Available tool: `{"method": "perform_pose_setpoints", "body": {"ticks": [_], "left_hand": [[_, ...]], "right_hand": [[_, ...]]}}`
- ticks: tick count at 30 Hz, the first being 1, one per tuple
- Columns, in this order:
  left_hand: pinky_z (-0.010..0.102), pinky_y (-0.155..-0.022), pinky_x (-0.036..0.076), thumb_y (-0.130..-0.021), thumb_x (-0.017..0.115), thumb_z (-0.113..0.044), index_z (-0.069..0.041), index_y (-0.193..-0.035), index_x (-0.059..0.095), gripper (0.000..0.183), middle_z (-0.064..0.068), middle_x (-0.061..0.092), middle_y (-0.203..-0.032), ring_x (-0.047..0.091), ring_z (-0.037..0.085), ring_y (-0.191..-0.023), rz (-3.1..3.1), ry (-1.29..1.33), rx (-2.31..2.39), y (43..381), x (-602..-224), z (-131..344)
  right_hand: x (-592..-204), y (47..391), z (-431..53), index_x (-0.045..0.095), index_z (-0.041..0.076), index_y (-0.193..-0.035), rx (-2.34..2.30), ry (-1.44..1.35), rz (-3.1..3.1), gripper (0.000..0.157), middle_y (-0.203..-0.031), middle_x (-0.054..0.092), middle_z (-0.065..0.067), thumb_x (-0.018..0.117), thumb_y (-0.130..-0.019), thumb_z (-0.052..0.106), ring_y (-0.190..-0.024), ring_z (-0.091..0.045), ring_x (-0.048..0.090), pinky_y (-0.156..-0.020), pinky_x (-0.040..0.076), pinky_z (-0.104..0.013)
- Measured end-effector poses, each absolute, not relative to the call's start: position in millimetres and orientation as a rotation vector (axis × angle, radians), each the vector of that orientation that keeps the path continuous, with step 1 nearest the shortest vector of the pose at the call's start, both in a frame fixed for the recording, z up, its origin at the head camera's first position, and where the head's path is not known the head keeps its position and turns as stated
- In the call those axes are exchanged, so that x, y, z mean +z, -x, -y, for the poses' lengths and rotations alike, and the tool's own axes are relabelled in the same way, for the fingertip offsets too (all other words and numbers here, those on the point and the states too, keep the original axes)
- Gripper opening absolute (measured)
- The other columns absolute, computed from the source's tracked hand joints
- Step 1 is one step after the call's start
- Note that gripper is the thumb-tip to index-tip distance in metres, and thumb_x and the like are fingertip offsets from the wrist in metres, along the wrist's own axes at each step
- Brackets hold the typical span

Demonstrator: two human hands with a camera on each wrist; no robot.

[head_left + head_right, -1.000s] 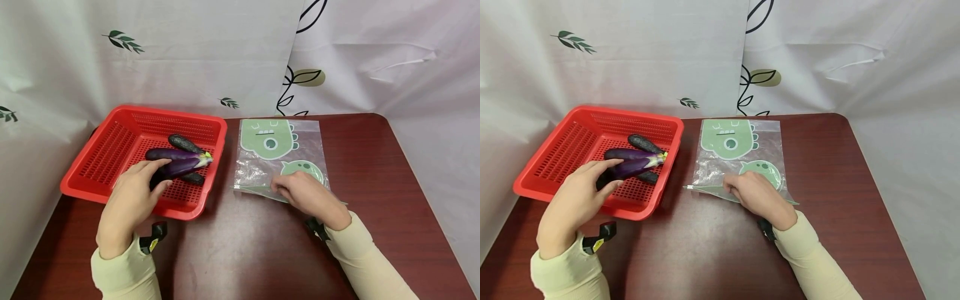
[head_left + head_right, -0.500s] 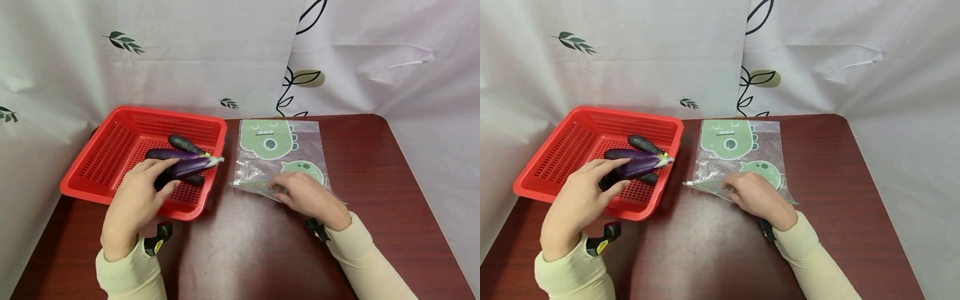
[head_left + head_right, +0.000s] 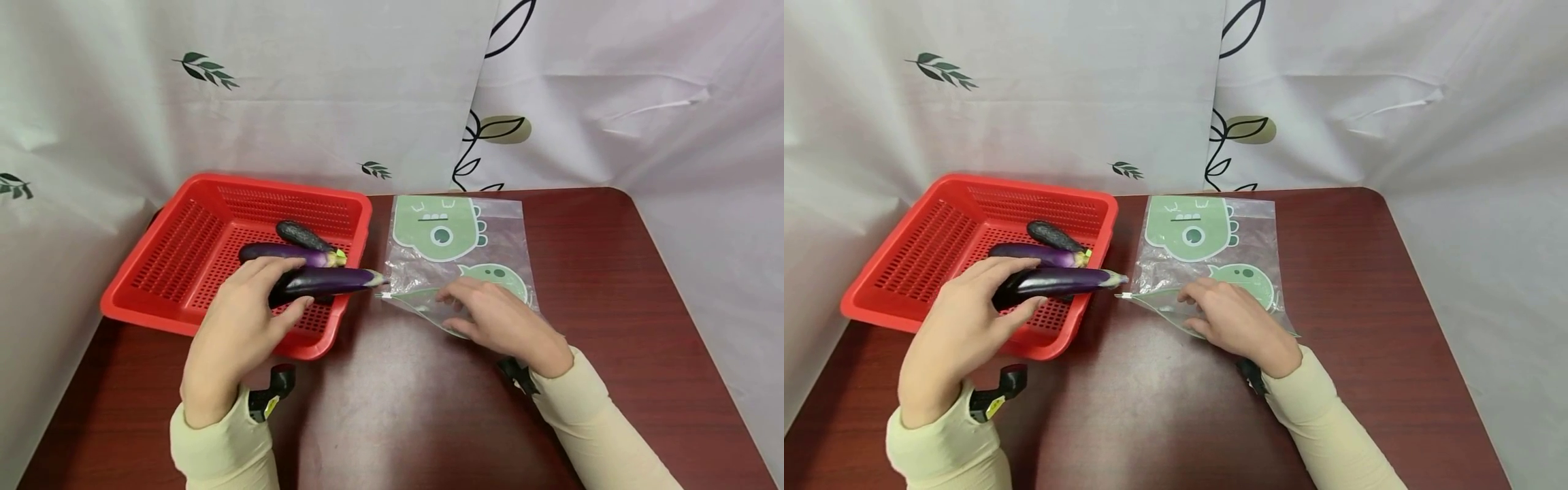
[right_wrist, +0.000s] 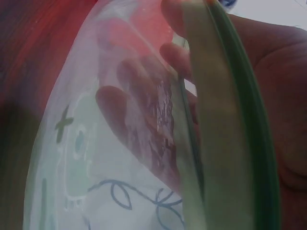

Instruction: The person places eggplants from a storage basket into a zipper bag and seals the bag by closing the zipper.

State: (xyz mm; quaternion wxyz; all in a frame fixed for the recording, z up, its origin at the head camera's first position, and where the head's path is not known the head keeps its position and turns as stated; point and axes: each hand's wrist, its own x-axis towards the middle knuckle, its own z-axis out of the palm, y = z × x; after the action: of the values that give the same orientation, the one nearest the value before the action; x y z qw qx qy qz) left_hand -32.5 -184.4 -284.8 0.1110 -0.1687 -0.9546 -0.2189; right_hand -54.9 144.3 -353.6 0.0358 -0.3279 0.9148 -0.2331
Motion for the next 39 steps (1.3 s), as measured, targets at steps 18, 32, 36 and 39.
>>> {"method": "perform_pose_setpoints", "body": {"ticks": [18,32,36,39], "left_hand": [[0.041,-0.081,0.043,-0.072,0.076,-0.023,-0.012,-0.112,0.065,0.043,0.004,0.061,-0.108,0.055,0.023,-0.098,2.642,0.626,-0.617,36,-288,165],[0.037,-0.066,0.048,-0.070,0.079,-0.027,-0.019,-0.109,0.069,0.041,-0.002,0.064,-0.107,0.063,0.016,-0.090,2.524,0.721,-0.665,36,-289,149],[0.038,-0.071,0.049,-0.069,0.080,-0.027,-0.018,-0.107,0.070,0.041,-0.001,0.065,-0.108,0.062,0.016,-0.095,2.497,0.741,-0.666,36,-289,146],[0.038,-0.075,0.049,-0.068,0.081,-0.027,-0.017,-0.106,0.069,0.041,0.001,0.065,-0.108,0.062,0.017,-0.098,2.490,0.749,-0.657,36,-289,144]], "right_hand": [[-356,56,-143,0.058,0.014,-0.115,-0.695,0.932,-2.814,0.048,-0.105,0.059,0.002,0.076,-0.075,0.035,-0.086,-0.010,0.058,-0.074,0.049,-0.029],[-357,56,-143,0.057,0.015,-0.116,-0.693,0.935,-2.832,0.051,-0.106,0.058,0.001,0.077,-0.074,0.035,-0.086,-0.012,0.059,-0.073,0.049,-0.030],[-357,56,-143,0.057,0.014,-0.117,-0.699,0.936,-2.832,0.053,-0.105,0.058,0.000,0.078,-0.073,0.035,-0.085,-0.013,0.059,-0.072,0.049,-0.031],[-357,56,-143,0.056,0.013,-0.117,-0.701,0.941,-2.835,0.054,-0.105,0.058,0.000,0.078,-0.072,0.034,-0.085,-0.013,0.059,-0.072,0.049,-0.031]]}}
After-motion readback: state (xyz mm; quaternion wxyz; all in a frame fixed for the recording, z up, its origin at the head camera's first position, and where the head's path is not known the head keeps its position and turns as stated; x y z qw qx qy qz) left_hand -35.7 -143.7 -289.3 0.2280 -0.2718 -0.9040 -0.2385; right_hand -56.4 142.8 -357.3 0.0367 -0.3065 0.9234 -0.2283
